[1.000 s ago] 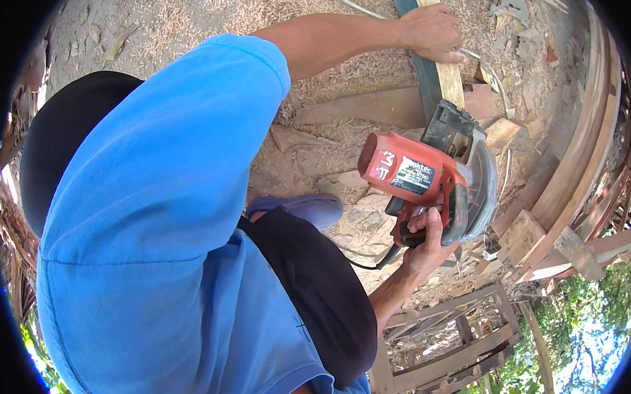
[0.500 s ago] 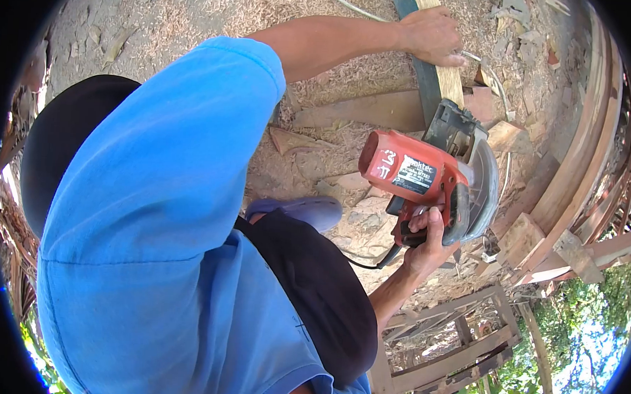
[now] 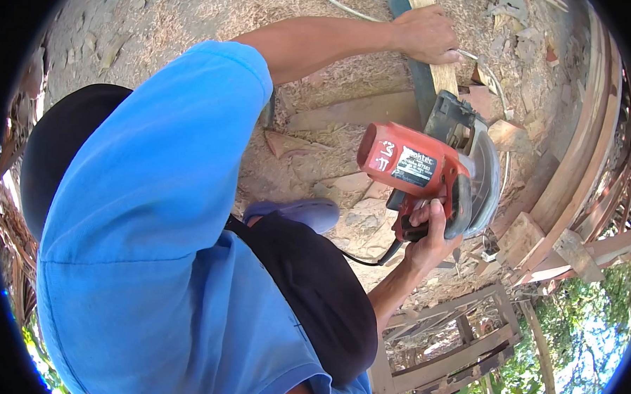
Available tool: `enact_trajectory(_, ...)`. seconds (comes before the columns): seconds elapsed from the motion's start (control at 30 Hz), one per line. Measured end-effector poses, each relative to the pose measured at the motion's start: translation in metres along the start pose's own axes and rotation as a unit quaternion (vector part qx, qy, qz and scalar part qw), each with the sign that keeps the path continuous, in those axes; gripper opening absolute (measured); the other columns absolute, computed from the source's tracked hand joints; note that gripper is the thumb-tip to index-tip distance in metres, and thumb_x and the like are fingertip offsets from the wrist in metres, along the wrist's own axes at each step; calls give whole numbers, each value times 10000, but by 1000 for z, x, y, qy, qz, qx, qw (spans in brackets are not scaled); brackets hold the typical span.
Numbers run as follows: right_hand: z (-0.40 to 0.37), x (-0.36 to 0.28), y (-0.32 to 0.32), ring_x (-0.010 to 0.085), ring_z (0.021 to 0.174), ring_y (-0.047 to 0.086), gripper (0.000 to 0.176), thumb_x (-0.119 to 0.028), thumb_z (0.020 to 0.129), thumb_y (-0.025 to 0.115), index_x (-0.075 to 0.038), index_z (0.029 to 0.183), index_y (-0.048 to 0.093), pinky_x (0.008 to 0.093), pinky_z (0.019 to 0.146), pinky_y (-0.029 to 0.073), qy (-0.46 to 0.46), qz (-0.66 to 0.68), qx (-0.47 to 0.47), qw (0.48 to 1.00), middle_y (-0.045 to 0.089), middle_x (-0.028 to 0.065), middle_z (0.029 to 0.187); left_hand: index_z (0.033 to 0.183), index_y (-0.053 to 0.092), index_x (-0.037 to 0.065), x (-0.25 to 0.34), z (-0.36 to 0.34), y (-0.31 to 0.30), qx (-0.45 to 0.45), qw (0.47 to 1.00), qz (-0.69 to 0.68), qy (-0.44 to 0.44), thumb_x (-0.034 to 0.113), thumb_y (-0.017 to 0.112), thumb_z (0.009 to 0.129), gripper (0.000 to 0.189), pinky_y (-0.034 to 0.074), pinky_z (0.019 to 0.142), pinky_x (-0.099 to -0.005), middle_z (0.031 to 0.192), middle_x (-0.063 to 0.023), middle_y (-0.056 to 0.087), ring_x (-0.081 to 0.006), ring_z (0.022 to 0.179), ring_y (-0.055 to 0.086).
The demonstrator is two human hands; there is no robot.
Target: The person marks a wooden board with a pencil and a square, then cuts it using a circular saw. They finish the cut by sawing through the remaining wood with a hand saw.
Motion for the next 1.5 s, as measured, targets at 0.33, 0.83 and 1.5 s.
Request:
enact_trajectory(0.33, 14, -7, 10, 121, 543, 496, 190, -74, 886, 685, 52, 1003, 604, 261, 528, 409, 14, 6, 4, 1000, 529, 47, 650, 805, 736, 72, 1, 0, -2, 0, 1000, 10, 7, 442, 430, 1020, 527, 431, 936, -436, 806, -134, 700, -282, 897, 661)
enact_trajectory(0.83, 38, -14, 23, 82, 554, 494, 268, -98, 896, 715, 67, 1095, 645, 232, 545, 391, 25, 9, 2, 1000, 565, 24, 670, 804, 739, 112, 4, 0, -8, -18, 999, 27, -5, 416, 388, 1050, 525, 424, 945, -413, 805, -81, 705, -250, 909, 648)
enact_trajectory(1.5, 53, -21, 33, 81, 556, 500, 299, -137, 896, 731, 75, 1095, 661, 229, 546, 384, 19, -14, 0, 1000, 574, 23, 657, 867, 748, 98, 3, 1, -2, -23, 999, 25, -8, 393, 397, 1054, 495, 402, 986, -395, 871, -63, 722, -233, 946, 626)
Point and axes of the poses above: each hand's wrist, its own z-axis towards the middle knuckle, its own y-axis out of the palm, x = y × z, the point moved 5 cm from there along z, towards the middle knuckle
